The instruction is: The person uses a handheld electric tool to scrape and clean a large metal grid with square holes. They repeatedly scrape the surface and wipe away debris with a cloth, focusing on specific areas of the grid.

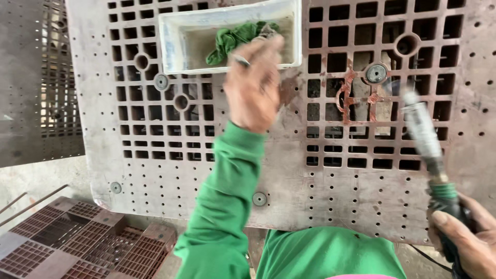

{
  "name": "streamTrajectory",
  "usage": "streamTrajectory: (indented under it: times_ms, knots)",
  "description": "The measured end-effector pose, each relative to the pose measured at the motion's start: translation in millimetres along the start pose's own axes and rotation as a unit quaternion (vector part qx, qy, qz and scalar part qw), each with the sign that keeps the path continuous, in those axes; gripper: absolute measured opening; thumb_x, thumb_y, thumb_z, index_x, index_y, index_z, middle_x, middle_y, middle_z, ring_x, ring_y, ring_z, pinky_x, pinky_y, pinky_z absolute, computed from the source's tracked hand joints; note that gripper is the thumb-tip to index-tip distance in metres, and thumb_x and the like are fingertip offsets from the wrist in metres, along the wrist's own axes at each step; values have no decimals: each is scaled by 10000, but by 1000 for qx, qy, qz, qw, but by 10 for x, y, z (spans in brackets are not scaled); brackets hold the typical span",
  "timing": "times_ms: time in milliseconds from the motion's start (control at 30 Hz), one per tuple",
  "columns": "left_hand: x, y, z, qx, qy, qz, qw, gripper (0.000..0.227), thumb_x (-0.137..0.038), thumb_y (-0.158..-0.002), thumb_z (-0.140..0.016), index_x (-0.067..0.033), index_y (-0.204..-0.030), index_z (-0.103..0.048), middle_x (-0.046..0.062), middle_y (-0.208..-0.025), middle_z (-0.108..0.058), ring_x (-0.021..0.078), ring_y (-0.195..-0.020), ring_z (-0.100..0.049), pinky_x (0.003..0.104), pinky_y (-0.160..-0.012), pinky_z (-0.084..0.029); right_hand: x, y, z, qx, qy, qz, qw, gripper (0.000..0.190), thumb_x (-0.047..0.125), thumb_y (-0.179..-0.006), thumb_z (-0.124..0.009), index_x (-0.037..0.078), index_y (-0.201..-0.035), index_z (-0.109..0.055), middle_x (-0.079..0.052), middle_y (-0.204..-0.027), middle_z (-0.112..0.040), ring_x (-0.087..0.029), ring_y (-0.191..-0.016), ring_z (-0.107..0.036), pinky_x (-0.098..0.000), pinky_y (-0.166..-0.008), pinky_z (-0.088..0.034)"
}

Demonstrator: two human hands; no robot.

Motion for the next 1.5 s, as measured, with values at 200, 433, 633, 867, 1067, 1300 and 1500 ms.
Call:
streamTrajectory:
  times_ms: [200, 433, 633, 867, 1067, 1300, 1500]
  knots:
    - [353, -845, 41, 272, -290, -22, 917, 377, -187, -869, -823, -118, -1228, -731, 170, -1117, -683, 373, -1047, -662, 436, -946, -525, 42, -403, 94, -34, 16, 91, 995, 288, 187, -1094, -656, -50, -1031, -505, -162, -765, -562, -232, -594, -546, -363, -519, -480]
    - [683, -931, -429, 479, -436, -30, 761, 461, -155, -835, -751, -153, -1288, -667, 192, -1146, -634, 424, -1048, -651, 476, -856, -545, 235, -327, -73, -74, -87, 122, 986, 265, 182, -1094, -653, -17, -1180, -501, -118, -789, -605, -174, -661, -602, -314, -549, -497]
    - [535, -993, -220, 413, -369, -61, 831, 208, -170, -975, -714, -32, -1131, -699, 177, -1012, -650, 316, -887, -683, 400, -796, -588, 313, -315, -112, -50, -80, 114, 989, 270, 192, -1122, -658, -47, -1111, -531, -130, -824, -620, -182, -685, -615, -322, -580, -511]
    - [385, -972, 405, 251, -8, 36, 967, 134, -76, -1078, -619, -29, -1203, -621, 120, -1057, -695, 201, -917, -694, 317, -804, -627, -85, -424, 34, -84, -58, 110, 989, 281, 233, -1099, -642, -22, -1125, -526, -132, -814, -609, -211, -682, -622, -347, -554, -527]
    - [695, -831, 397, 185, 286, 259, 904, 331, -84, -1022, -484, -80, -1352, -510, 113, -1006, -724, 184, -750, -723, 311, -624, -620, -686, -774, 70, -46, -126, -16, 991, 362, 367, -1124, -574, 23, -1011, -564, -80, -694, -589, -178, -594, -573, -313, -532, -498]
    - [391, -821, 388, 222, 159, 31, 961, 394, -33, -1084, -712, -8, -1433, -530, 129, -1170, -649, 186, -923, -677, 355, -800, -639, 98, -314, -10, -102, -120, 190, 969, 300, 147, -1111, -695, -75, -1264, -561, -105, -827, -626, -152, -615, -598, -271, -532, -501]
    - [529, -787, 467, 181, -168, -41, 968, 181, -204, -1157, -648, -28, -1198, -643, 52, -911, -756, 163, -762, -733, 318, -665, -599, 662, -230, -177, -110, -102, 224, 963, 435, 111, -1077, -688, -138, -1410, -559, -101, -891, -629, -143, -651, -612, -275, -512, -502]
Point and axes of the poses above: each hand's wrist, its own y-axis away from the middle knuckle, its own z-axis out of the back of the hand, x = y × z, the point moved 7 cm from there along -y, towards the middle knuckle
